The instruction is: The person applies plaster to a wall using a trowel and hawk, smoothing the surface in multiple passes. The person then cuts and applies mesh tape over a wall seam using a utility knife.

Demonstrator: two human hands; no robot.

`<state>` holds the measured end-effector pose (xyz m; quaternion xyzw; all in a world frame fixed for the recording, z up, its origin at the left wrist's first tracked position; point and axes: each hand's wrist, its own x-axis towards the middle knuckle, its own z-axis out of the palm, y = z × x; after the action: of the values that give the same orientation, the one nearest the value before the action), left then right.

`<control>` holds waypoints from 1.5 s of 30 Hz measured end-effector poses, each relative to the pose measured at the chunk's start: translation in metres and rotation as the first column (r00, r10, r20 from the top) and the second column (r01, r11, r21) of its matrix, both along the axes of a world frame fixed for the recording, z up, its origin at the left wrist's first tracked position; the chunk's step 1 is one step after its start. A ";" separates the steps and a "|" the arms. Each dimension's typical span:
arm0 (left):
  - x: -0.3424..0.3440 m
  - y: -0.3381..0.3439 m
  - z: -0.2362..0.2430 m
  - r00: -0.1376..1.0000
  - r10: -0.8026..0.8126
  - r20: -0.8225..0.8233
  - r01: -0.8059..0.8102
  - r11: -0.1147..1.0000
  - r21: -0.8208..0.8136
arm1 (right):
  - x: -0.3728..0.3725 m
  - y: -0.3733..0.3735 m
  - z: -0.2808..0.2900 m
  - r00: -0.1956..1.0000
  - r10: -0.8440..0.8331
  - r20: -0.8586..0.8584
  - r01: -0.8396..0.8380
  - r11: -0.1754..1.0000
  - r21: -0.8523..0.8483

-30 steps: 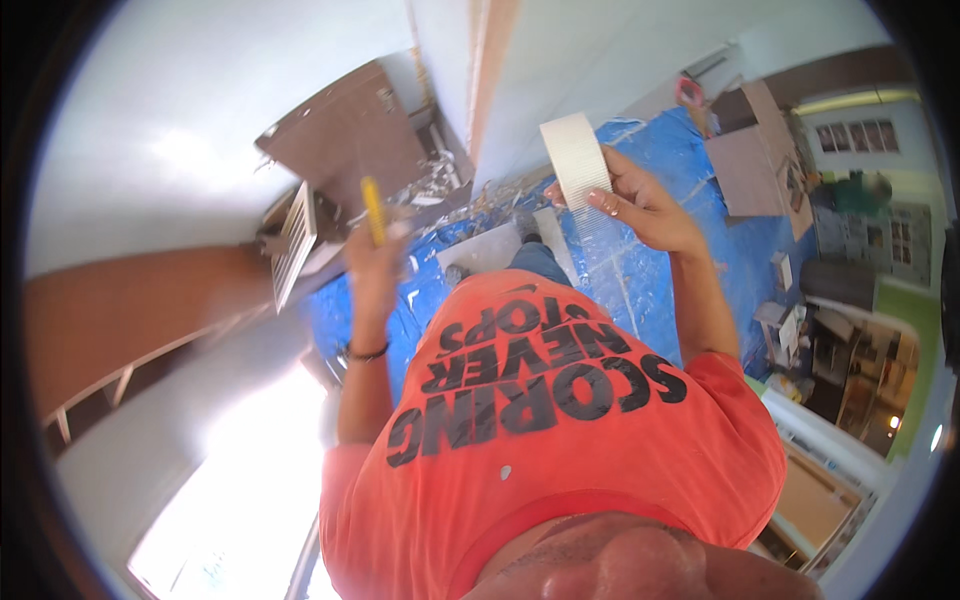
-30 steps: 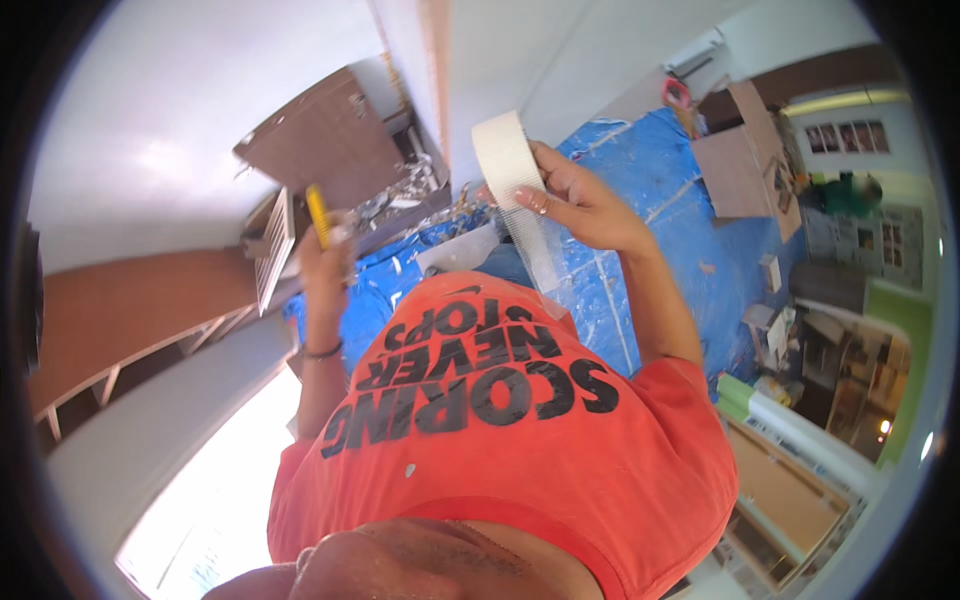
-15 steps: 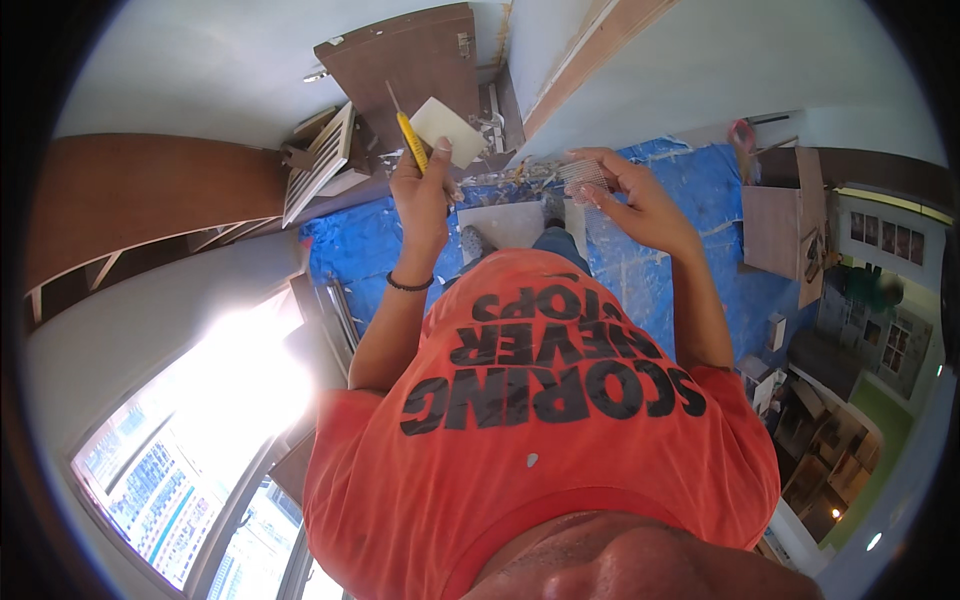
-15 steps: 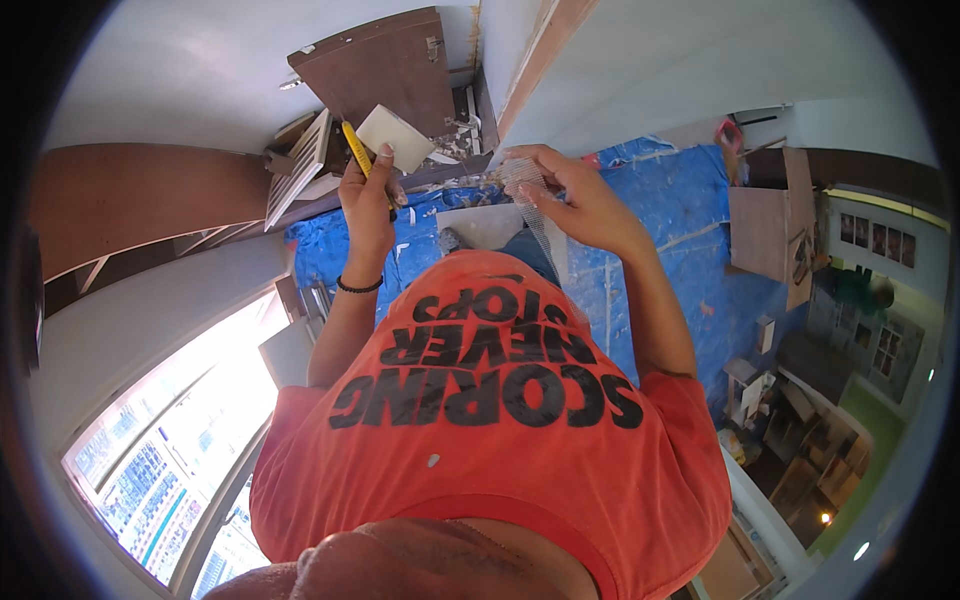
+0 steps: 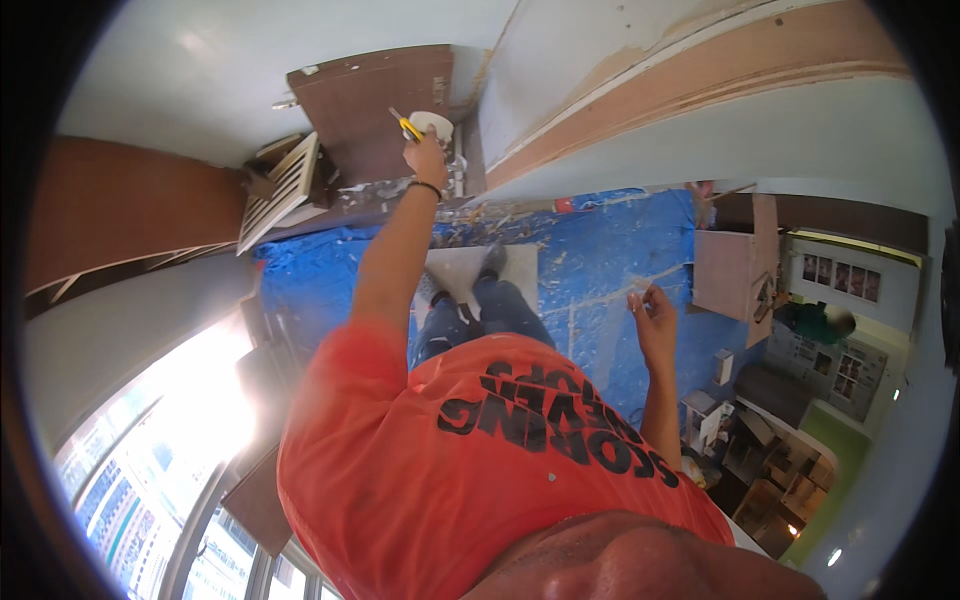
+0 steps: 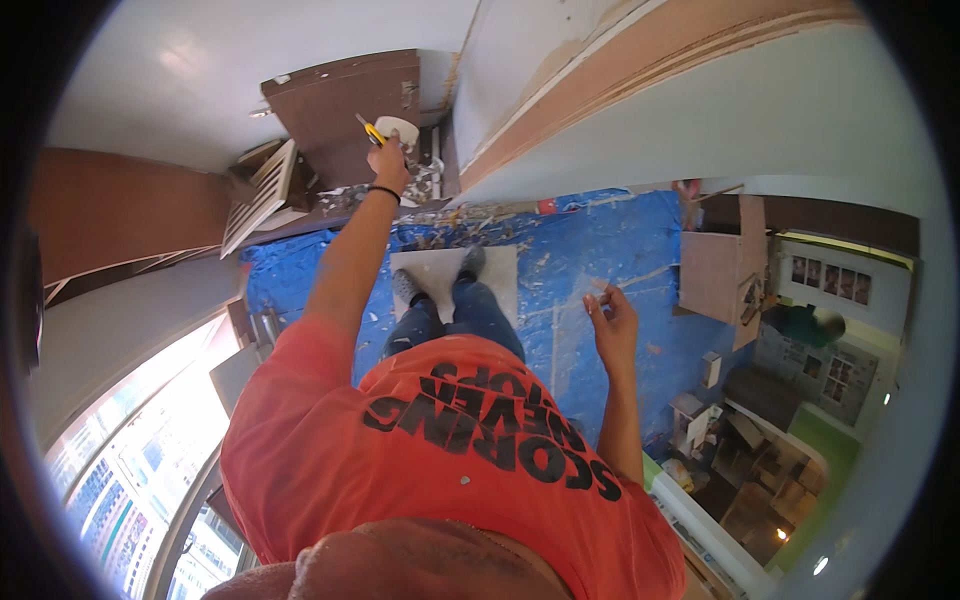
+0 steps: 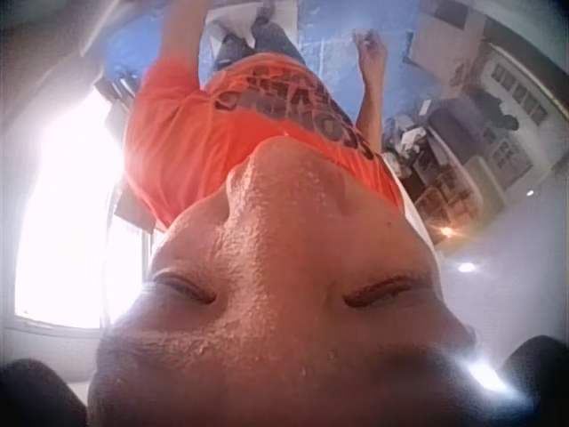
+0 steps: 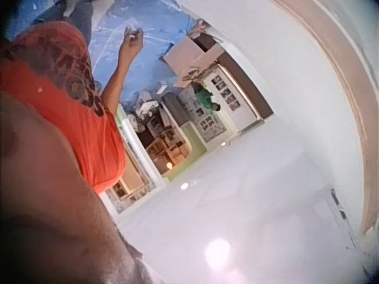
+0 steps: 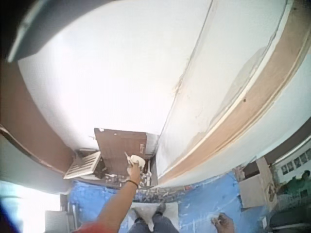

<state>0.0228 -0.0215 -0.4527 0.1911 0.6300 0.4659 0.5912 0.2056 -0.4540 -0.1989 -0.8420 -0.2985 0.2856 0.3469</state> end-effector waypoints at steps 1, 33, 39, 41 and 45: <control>0.019 0.018 0.007 1.000 0.012 -0.019 -0.013 0.999 -0.035 | 0.007 -0.004 0.014 0.996 -0.085 -0.027 0.084 0.994 -0.067; -0.033 -0.141 0.358 0.433 -0.901 -0.029 0.619 0.274 0.736 | 0.029 0.221 0.171 0.406 0.839 -0.363 -0.505 0.537 0.675; 0.014 -0.067 0.411 0.729 -0.668 -0.147 0.343 0.171 0.923 | 0.021 0.219 0.299 0.859 0.328 0.392 -0.503 0.403 0.765; 0.035 -0.051 0.442 0.681 -0.732 -0.004 0.343 0.314 0.885 | 0.019 0.216 0.315 0.671 -0.025 0.741 -0.690 0.345 0.637; 0.080 -0.034 0.482 0.641 -0.767 0.038 0.303 0.298 0.905 | 0.012 0.218 0.323 -0.138 -0.348 0.927 -0.813 0.575 0.095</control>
<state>0.1032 -0.0555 0.0296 0.5369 0.0515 0.5005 0.6772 0.2180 -0.2363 0.1240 -0.4354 -0.7084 -0.5009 0.2402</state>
